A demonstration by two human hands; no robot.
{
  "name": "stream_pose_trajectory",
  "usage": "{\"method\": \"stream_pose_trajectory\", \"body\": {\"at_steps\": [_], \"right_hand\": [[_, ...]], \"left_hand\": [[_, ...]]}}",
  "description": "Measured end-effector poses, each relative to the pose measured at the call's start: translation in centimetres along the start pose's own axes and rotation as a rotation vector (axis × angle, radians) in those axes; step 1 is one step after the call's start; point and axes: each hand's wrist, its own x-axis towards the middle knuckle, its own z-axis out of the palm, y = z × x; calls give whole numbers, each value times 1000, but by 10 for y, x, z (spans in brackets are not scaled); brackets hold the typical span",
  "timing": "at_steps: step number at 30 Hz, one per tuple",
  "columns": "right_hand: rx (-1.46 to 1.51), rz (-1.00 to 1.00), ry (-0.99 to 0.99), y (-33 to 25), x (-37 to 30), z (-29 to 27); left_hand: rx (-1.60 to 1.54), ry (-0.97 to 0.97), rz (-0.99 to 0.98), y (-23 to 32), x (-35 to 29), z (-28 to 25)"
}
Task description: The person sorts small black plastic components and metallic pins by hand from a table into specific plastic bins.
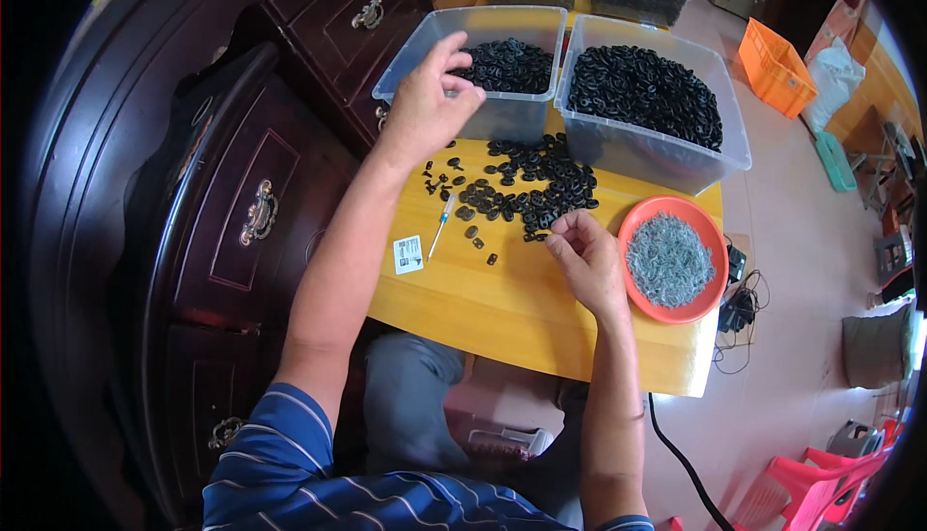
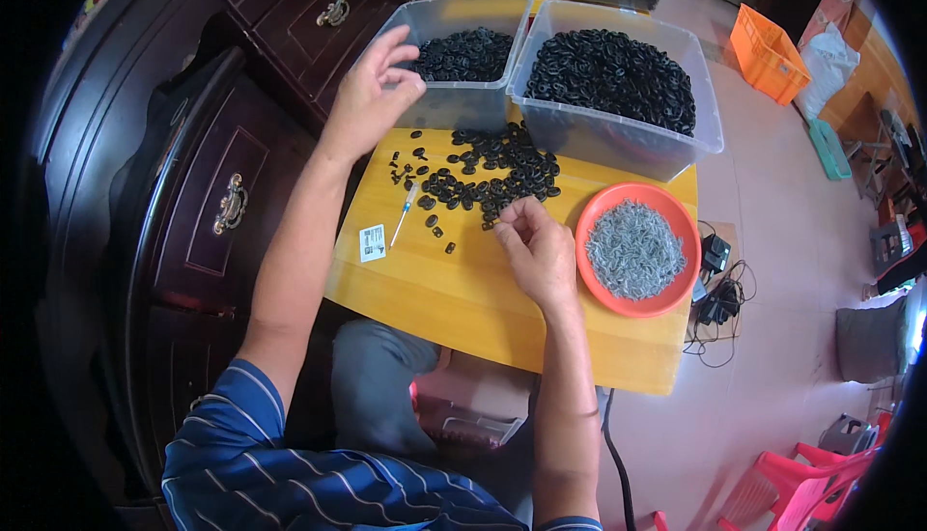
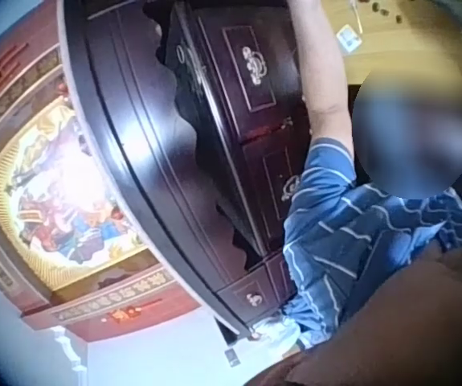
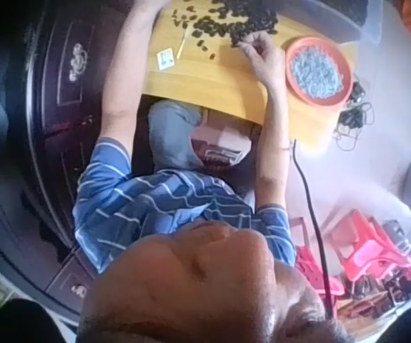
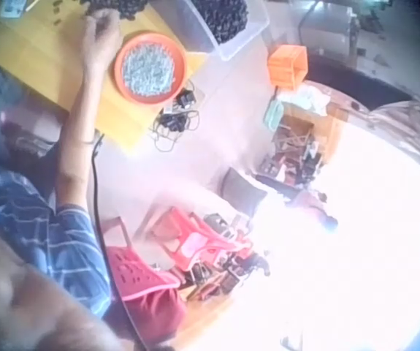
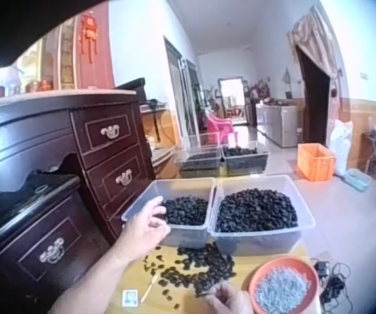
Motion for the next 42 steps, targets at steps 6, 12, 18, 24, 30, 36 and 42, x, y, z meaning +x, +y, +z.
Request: {"method": "stream_pose_trajectory", "body": {"at_steps": [6,12,18,24,30,36,42], "right_hand": [[53,-24,187,12,2,-13],[167,-65,354,17,5,-23],[200,-40,364,18,5,-26],[193,-47,344,17,5,-23],[127,-38,334,16,4,-23],[176,-39,346,15,5,-25],[122,-36,345,16,5,-26]], "left_hand": [[-62,-328,-249,-24,-83,44],[352,-349,-1,-49,-110,68],[437,-368,51,-58,-106,79],[455,-368,58,-57,-103,86],[465,-389,16,-59,-102,88],[412,-358,96,-52,-103,92],[432,-433,81,-54,-101,95]]}}
